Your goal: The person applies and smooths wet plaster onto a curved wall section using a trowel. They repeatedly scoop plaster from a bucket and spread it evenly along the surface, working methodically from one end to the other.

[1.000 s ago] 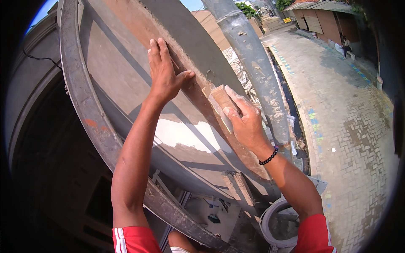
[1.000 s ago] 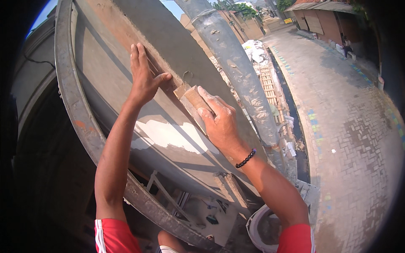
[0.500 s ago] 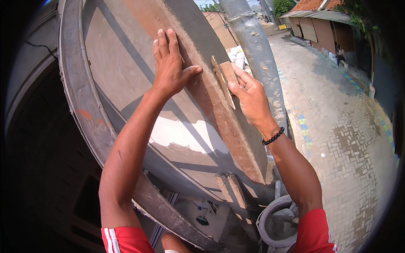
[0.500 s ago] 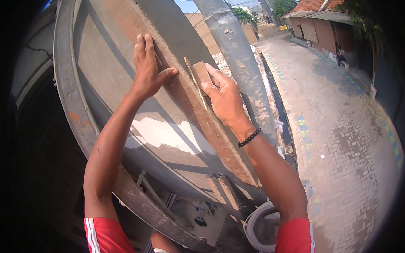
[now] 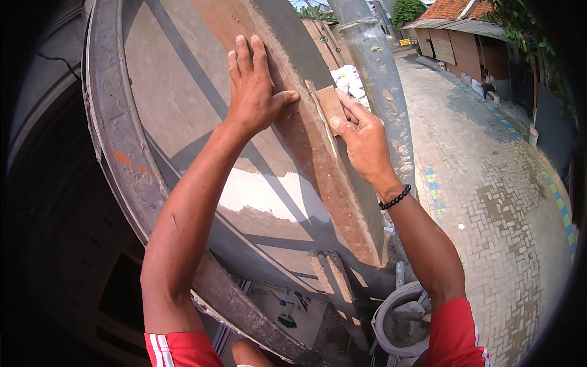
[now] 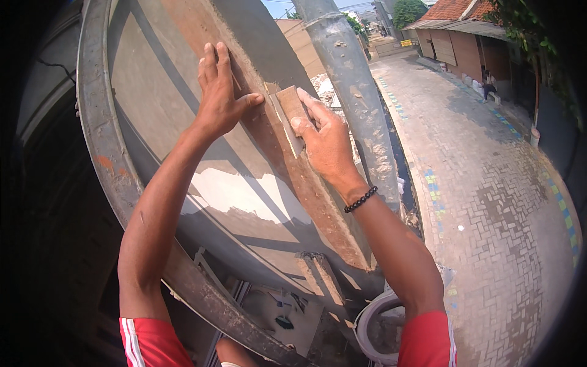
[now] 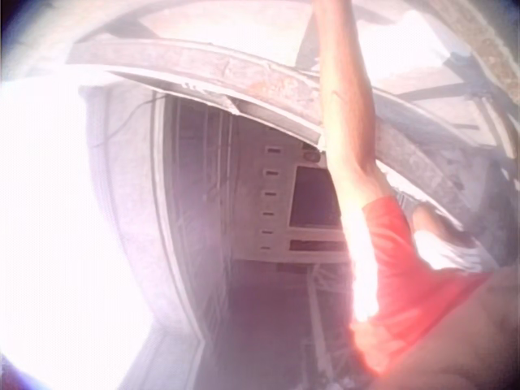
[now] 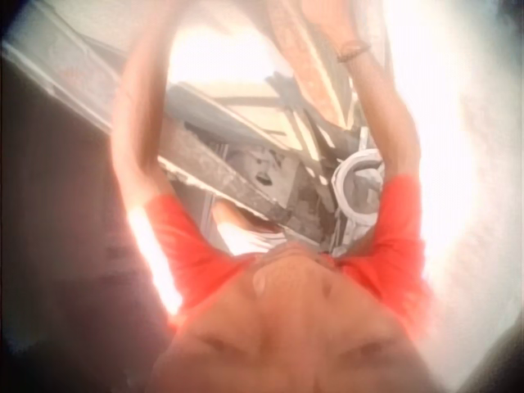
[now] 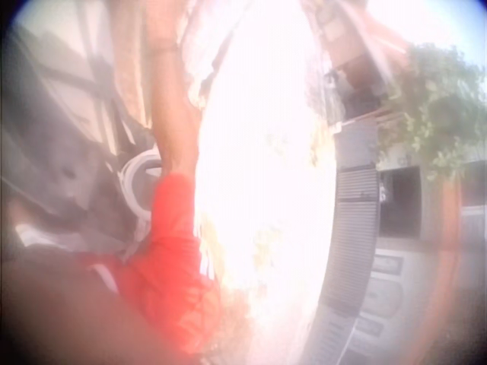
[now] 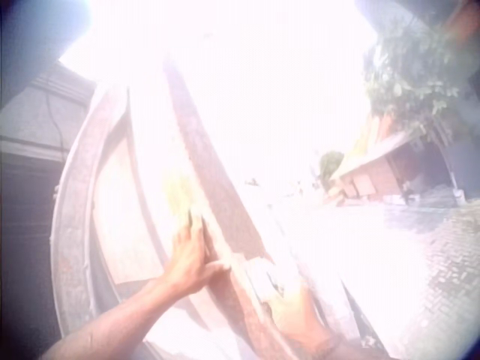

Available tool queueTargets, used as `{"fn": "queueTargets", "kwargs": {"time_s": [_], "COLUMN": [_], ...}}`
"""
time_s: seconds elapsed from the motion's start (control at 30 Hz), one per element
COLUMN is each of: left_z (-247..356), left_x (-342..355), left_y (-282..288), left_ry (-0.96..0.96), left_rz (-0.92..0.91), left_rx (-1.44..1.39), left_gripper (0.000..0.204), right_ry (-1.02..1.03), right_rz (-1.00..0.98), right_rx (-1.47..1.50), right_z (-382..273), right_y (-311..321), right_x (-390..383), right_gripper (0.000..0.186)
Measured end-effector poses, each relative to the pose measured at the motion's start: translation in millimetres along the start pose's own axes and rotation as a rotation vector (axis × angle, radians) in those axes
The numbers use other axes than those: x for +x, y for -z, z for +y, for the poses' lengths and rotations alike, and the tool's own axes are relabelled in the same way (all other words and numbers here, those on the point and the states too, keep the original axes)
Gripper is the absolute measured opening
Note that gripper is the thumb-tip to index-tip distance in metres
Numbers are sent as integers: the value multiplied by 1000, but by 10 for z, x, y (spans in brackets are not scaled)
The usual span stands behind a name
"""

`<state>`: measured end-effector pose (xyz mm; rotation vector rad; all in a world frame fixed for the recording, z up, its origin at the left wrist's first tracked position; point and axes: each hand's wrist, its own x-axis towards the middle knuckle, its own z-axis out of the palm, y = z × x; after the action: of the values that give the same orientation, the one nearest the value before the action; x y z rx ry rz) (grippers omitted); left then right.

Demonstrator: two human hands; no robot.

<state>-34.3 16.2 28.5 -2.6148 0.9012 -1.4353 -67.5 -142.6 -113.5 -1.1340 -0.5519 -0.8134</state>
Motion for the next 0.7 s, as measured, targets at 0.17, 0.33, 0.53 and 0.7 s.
{"fn": "queueTargets", "kwargs": {"time_s": [0.17,0.33,0.53,0.7], "left_z": [9,41,-41,-61], "left_x": [18,27,24,12], "left_y": [44,-14,-37,-28], "left_ry": [10,-4,-34,-32], "left_rz": [2,-1,44,36], "left_rx": [-3,-8,-11,-11], "left_gripper": [119,120,120,119], "right_ry": [-100,-248,-185,-100], "right_rz": [83,203,143,-19], "right_rx": [268,81,233,345], "right_z": [50,265,172,-4], "right_y": [169,103,17,-7], "right_x": [-36,315,357,61], "right_gripper": [49,51,49,49]}}
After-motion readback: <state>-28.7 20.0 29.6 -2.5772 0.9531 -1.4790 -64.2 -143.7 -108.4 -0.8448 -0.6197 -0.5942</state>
